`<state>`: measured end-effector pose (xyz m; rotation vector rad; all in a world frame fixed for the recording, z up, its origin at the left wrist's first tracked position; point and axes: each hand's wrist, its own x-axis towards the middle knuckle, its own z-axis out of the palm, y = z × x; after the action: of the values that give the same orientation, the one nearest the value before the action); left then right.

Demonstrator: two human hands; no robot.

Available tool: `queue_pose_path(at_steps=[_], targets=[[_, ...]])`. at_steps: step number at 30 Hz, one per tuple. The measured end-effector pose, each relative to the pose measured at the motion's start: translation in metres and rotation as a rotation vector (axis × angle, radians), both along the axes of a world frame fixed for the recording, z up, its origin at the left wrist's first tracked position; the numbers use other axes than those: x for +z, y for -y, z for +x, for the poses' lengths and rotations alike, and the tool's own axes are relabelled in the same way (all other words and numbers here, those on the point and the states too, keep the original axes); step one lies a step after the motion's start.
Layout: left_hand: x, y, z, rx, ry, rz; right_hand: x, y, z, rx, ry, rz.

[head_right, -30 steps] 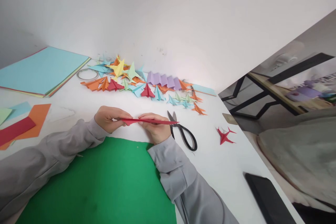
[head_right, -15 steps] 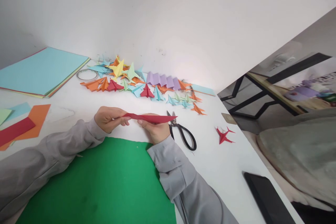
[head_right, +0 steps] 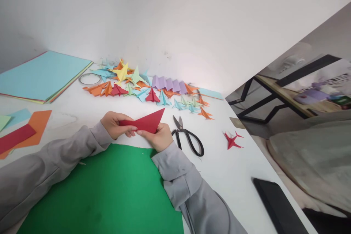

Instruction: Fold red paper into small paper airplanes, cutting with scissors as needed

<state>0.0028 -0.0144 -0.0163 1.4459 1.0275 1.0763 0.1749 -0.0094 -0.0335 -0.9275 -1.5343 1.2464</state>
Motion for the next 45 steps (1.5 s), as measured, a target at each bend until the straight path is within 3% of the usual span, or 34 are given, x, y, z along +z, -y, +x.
queue_pose_path(at_steps=[4, 10, 19, 27, 34, 45], targets=[[0.0, -0.001, 0.002, -0.004, 0.09, -0.11, 0.006, 0.002, -0.002, -0.019, 0.028, -0.026], [0.005, 0.001, 0.001, 0.003, 0.063, -0.182, 0.014, 0.005, -0.004, 0.011, 0.064, -0.066], [0.009, -0.002, 0.0, -0.074, 0.074, -0.28, 0.006, 0.002, -0.005, -0.08, -0.018, -0.115], [0.005, -0.003, -0.002, -0.112, 0.084, -0.256, 0.008, 0.002, -0.006, -0.066, 0.004, -0.14], [-0.002, -0.002, -0.003, -0.196, 0.171, -0.064, 0.01, 0.002, -0.006, 0.063, -0.015, -0.119], [0.0, -0.001, -0.003, -0.188, 0.171, -0.136, 0.005, 0.001, -0.005, 0.057, -0.082, -0.132]])
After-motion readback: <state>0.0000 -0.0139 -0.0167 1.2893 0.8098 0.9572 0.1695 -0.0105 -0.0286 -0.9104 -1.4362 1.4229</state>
